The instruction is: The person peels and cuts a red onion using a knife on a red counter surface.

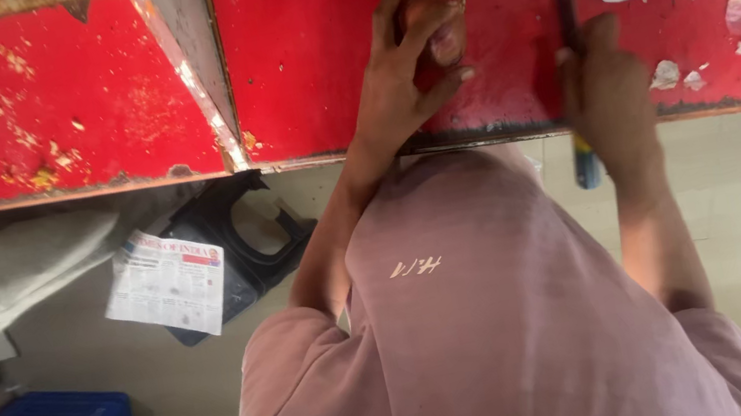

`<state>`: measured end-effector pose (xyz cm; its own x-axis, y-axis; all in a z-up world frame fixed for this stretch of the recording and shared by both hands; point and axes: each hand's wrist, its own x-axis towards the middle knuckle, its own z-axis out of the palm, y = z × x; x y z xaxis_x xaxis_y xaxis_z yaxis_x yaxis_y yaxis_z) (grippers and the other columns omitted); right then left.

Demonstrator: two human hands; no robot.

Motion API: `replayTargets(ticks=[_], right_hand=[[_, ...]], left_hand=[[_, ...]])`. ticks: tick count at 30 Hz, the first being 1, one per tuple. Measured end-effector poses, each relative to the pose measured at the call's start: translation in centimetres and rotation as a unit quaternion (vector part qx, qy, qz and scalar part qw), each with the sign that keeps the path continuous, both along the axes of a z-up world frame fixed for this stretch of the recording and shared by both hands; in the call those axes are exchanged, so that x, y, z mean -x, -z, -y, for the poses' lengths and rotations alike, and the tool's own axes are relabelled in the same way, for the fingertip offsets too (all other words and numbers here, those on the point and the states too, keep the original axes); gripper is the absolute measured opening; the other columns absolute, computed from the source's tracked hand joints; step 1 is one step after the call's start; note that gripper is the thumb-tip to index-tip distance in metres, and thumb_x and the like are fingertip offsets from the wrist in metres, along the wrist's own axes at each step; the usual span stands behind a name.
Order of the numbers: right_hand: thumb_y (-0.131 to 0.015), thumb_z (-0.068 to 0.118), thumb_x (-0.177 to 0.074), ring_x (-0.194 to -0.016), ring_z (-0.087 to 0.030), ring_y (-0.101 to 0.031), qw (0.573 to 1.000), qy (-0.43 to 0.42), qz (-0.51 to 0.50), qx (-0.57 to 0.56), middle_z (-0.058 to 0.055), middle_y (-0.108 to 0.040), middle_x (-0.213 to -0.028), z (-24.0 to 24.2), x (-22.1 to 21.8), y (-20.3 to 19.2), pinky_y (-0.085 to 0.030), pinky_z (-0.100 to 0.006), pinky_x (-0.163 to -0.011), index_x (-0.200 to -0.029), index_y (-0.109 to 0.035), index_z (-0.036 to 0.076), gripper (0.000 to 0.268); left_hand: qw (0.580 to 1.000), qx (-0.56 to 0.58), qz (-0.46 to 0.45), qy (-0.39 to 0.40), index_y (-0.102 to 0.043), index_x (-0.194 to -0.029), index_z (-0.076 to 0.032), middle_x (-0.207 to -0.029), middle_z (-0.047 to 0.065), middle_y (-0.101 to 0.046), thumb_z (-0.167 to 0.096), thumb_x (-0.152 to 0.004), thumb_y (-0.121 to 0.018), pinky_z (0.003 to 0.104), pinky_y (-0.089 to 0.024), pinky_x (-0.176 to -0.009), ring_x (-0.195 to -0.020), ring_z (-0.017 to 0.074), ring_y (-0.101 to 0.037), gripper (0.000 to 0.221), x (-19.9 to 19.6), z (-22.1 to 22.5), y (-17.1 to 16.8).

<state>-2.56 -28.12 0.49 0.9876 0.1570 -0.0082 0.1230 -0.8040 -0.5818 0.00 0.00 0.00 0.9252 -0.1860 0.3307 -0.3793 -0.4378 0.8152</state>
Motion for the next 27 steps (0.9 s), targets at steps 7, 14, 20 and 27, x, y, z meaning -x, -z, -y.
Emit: replayTargets(ticks=[7, 14, 20, 27], right_hand=[[-0.056, 0.005, -0.106, -0.06, -0.042, -0.063, 0.994, -0.104, -0.041, -0.004, -0.024, -0.063, -0.074, -6.2, 1.5, -5.3, -0.047, -0.053, -0.056, -0.165, -0.026, 0.006, 0.066], [-0.056, -0.004, -0.094, -0.06, -0.04, -0.062, 0.987, -0.135, 0.017, 0.08, -0.024, -0.062, -0.074, -7.1, 3.1, -7.4, -0.048, -0.049, -0.055, -0.165, -0.027, 0.002, 0.076], [-0.056, -0.005, -0.09, -0.048, -0.039, -0.058, 0.983, -0.144, -0.058, 0.097, -0.021, -0.054, -0.056, -7.0, 1.1, -8.2, -0.045, -0.05, -0.048, -0.162, -0.028, 0.0, 0.078], [-0.057, -0.004, -0.087, -0.048, -0.04, -0.06, 0.973, -0.161, -0.058, 0.158, -0.024, -0.055, -0.053, -6.5, 3.0, -9.0, -0.048, -0.052, -0.051, -0.162, -0.028, -0.001, 0.081]], left_hand=[[0.997, 0.073, 0.013, -0.022, -0.044, -0.153, -0.017, -0.162, 0.01, -0.041, -0.022, -0.084, -0.094, 0.046, -0.051, -0.124, -0.151, 0.0368, -0.048, 0.086, 0.2, -0.7, 1.8], [0.998, 0.057, -0.008, -0.036, -0.047, -0.152, -0.017, -0.158, 0.01, -0.046, -0.021, -0.083, -0.095, 0.041, -0.06, -0.114, -0.14, 0.0317, -0.059, 0.084, -0.1, -0.4, 1.5], [0.999, 0.021, 0.026, 0.012, -0.048, -0.153, -0.019, -0.159, 0.009, -0.045, -0.02, -0.084, -0.094, 0.041, -0.059, -0.115, -0.141, 0.0325, -0.058, 0.083, 0.1, -0.6, 0.8], [0.999, 0.039, 0.016, 0.002, -0.049, -0.151, -0.019, -0.158, 0.009, -0.045, -0.019, -0.081, -0.094, 0.043, -0.057, -0.115, -0.141, 0.0314, -0.057, 0.083, 0.1, -0.1, 1.0]])
